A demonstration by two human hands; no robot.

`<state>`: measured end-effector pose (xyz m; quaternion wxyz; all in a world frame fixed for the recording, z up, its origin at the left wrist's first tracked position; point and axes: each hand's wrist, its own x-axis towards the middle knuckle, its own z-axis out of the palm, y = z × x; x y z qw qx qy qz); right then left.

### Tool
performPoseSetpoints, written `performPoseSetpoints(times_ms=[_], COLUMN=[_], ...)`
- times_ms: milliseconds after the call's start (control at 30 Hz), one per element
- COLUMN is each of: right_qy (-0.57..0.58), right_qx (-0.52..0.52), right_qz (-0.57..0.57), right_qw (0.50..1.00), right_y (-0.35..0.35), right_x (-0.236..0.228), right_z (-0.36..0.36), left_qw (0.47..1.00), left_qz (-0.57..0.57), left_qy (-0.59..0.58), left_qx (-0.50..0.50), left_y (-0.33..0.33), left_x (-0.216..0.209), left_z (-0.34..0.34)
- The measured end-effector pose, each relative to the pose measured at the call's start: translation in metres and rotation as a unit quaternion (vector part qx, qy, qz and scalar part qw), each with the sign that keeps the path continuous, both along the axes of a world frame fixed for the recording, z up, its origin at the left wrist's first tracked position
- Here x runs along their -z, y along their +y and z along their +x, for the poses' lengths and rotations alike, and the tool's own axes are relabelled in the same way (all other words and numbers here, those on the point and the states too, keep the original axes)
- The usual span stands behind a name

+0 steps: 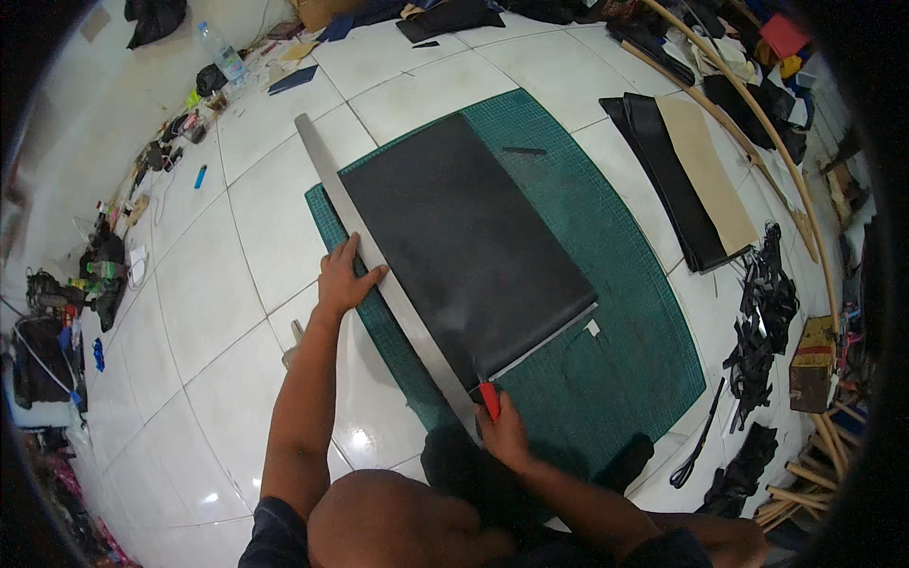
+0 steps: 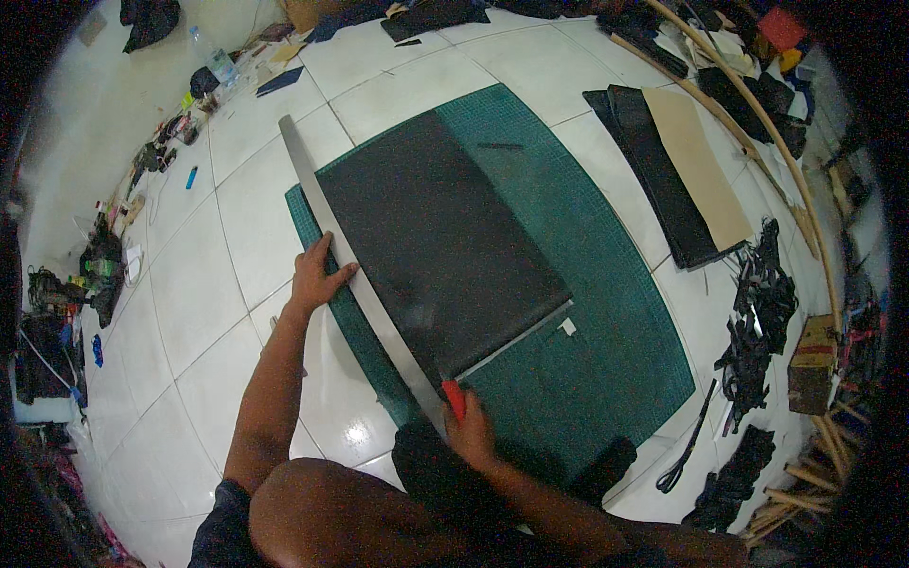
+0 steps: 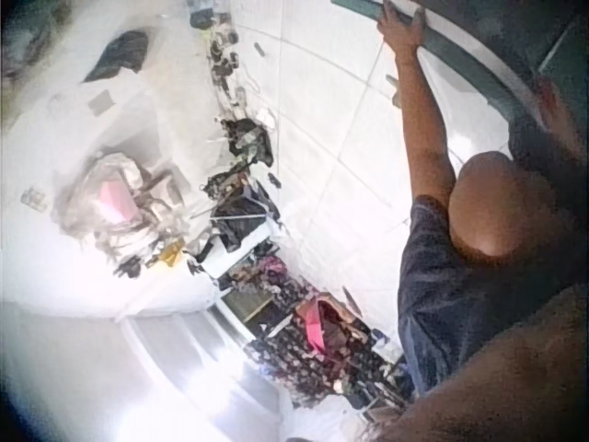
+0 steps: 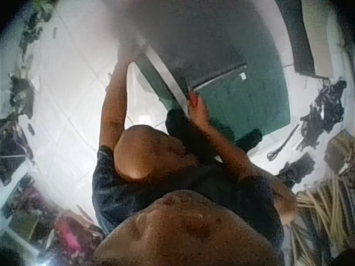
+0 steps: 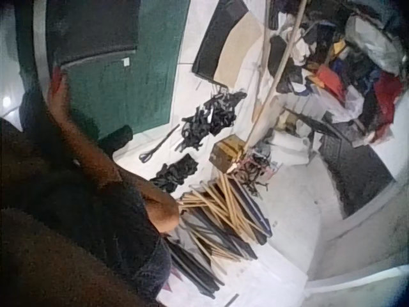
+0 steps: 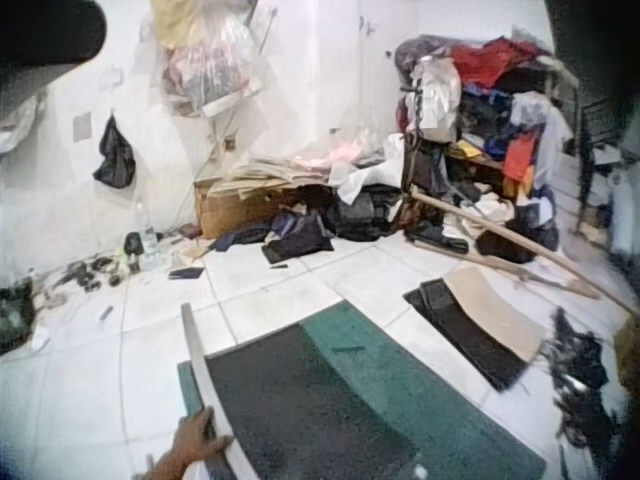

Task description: The person cuts a piece of black leather material using a utility knife and a metal ruler on a green cutting mat.

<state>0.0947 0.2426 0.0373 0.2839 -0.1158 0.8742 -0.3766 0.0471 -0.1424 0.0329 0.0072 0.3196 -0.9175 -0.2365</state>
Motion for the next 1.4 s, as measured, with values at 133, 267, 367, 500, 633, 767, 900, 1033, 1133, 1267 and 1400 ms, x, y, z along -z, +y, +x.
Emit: performPoseSetpoints(times_ms=[133,267,367,500,633,767,900,1033,1133,1267,1400], right_qy=[-0.056,-0.074,0.039,0.235,0.24,0.174,0.245,0.313,0.374,0.419,0.388], right_qx=[-0.009,-0.058,-0.193,-0.369,-0.388,-0.402,-0.356,-0.158,-0.075,-0.076,-0.127], right_qz=[-0.009,0.057,0.14,0.193,0.14,0.081,0.295,0.4,0.413,0.413,0.414], right_qw=[0.998,0.994,0.97,0.878,0.879,0.895,0.852,0.847,0.827,0.805,0.814], right_y=[0.005,0.024,0.091,0.156,0.171,0.194,0.26,0.316,0.354,0.362,0.368], right_x=[-0.003,-0.027,-0.02,-0.012,-0.024,-0.073,-0.114,-0.113,-0.086,-0.038,-0.026], right_z=[-0.005,-0.044,-0.085,-0.109,-0.122,-0.202,-0.339,-0.455,-0.506,-0.53,-0.538], left_qw=[1.0,1.0,1.0,0.998,0.987,0.984,0.993,0.996,0.997,0.997,0.997], left_qz=[-0.005,-0.004,-0.014,-0.009,-0.028,-0.05,-0.059,-0.009,0.005,-0.027,-0.043], left_qy=[-0.024,-0.026,-0.008,0.059,0.152,0.169,0.098,0.083,0.068,-0.022,-0.024], left_qx=[0.001,-0.007,-0.007,-0.005,-0.035,-0.039,-0.035,-0.039,-0.027,-0.067,-0.063], left_y=[0.0,0.0,0.003,0.008,0.029,0.043,0.069,0.091,0.119,0.138,0.148], left_x=[0.0,-0.004,0.001,0.002,0.006,0.008,0.002,0.01,-0.01,-0.039,-0.047], left_z=[-0.002,0.0,-0.003,-0.001,0.007,0.048,0.098,0.174,0.218,0.279,0.294])
